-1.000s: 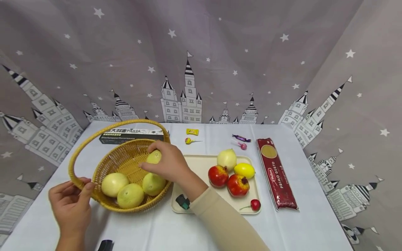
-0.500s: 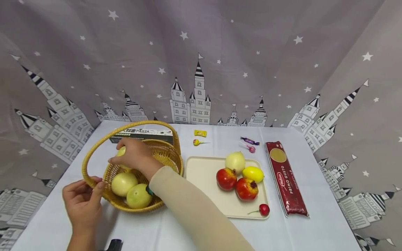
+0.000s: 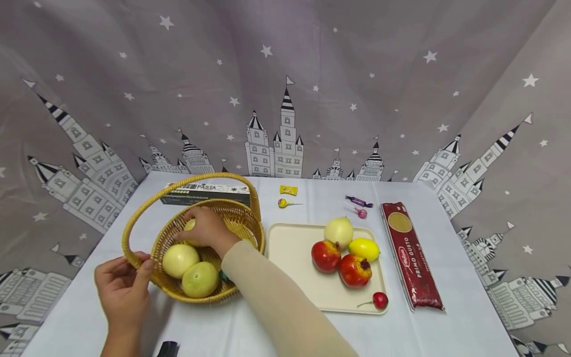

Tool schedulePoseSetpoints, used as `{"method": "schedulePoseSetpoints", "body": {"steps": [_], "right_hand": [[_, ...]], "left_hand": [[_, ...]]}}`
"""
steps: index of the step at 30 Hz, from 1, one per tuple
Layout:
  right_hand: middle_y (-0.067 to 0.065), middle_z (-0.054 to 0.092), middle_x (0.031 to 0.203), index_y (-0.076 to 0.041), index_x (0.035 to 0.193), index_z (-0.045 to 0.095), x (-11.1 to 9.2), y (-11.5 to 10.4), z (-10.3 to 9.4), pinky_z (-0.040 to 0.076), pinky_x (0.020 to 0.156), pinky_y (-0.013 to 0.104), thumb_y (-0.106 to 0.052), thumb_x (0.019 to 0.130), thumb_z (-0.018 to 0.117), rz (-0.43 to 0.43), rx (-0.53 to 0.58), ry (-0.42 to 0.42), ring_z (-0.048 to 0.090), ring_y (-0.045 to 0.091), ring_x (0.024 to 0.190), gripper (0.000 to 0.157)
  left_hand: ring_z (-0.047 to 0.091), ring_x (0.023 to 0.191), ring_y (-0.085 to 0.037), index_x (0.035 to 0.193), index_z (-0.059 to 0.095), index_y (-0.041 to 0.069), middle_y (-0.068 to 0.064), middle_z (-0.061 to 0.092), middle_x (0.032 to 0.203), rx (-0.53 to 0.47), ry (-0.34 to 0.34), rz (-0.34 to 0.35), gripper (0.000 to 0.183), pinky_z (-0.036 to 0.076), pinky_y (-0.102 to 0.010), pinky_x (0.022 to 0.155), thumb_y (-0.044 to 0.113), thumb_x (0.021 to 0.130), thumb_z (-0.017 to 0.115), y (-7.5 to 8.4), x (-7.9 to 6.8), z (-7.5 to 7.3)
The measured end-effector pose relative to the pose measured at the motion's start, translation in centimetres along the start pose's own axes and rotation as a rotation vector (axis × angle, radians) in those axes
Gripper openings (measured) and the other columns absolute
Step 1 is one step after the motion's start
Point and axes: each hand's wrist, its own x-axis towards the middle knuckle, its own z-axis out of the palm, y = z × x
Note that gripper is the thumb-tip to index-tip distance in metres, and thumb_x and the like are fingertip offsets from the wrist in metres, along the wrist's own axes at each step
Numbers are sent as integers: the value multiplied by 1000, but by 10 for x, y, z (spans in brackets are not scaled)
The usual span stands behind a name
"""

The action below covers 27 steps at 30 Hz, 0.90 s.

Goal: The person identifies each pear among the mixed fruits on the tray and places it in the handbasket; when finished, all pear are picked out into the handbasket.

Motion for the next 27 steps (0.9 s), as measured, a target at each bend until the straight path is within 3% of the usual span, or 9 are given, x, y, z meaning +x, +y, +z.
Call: {"method": "schedulePoseSetpoints", "body": {"steps": [4,8,13,16,20,23,25,27], "right_hand": [[-8,58,117,-19,119,62,-6,-6,-16,46,87,15,-44,79,78,-25,-59,13,55,6,104,50],[-11,59,117,-22,121,60,-25,-12,-46,46,92,18,-48,82,74,-80,-44,-8,55,5,108,49],[-10,61,113,-19,117,62,-78,0,-94,47,93,19,-42,85,72,-195,28,-87,56,3,104,40],[-7,63,110,-14,113,64,-113,27,-123,51,92,26,-33,86,74,-188,94,-52,59,7,101,35],[1,64,111,-9,112,64,-145,80,-162,52,93,39,-27,85,76,-32,141,163,60,19,104,35],[8,59,121,-9,120,60,-160,121,-186,48,98,47,-35,84,75,170,49,332,55,27,113,46],[11,54,129,-11,126,55,-167,143,-196,45,101,51,-41,83,74,314,-54,360,50,31,118,56],[15,48,137,-10,133,50,-173,159,-201,41,104,55,-47,82,72,413,-156,319,46,34,122,67]], "left_hand": [[61,94,-26,118,34,-19,-22,60,100,-28,-2,-4,48,54,-23,84,-30,77,56,-1,0,2],[62,94,-26,119,34,-19,-23,60,100,-66,14,-8,48,54,-23,83,-31,77,56,-1,1,4],[62,94,-26,119,34,-18,-23,60,100,-58,22,-15,49,54,-23,83,-30,77,57,1,0,2],[61,95,-25,120,34,-18,-22,60,101,-41,27,-18,50,53,-23,85,-29,78,57,3,-1,1],[61,95,-25,121,32,-18,-22,60,101,-46,33,-19,51,53,-24,86,-28,78,58,4,-1,0],[62,95,-25,121,31,-18,-23,60,101,-59,30,-23,51,53,-24,86,-28,78,58,2,-1,0],[62,95,-25,121,31,-19,-22,60,102,-45,25,-27,51,53,-23,86,-28,79,58,0,-1,1],[62,95,-24,121,31,-19,-22,60,102,-45,21,-30,51,53,-23,86,-27,79,58,-2,-1,3]]}}
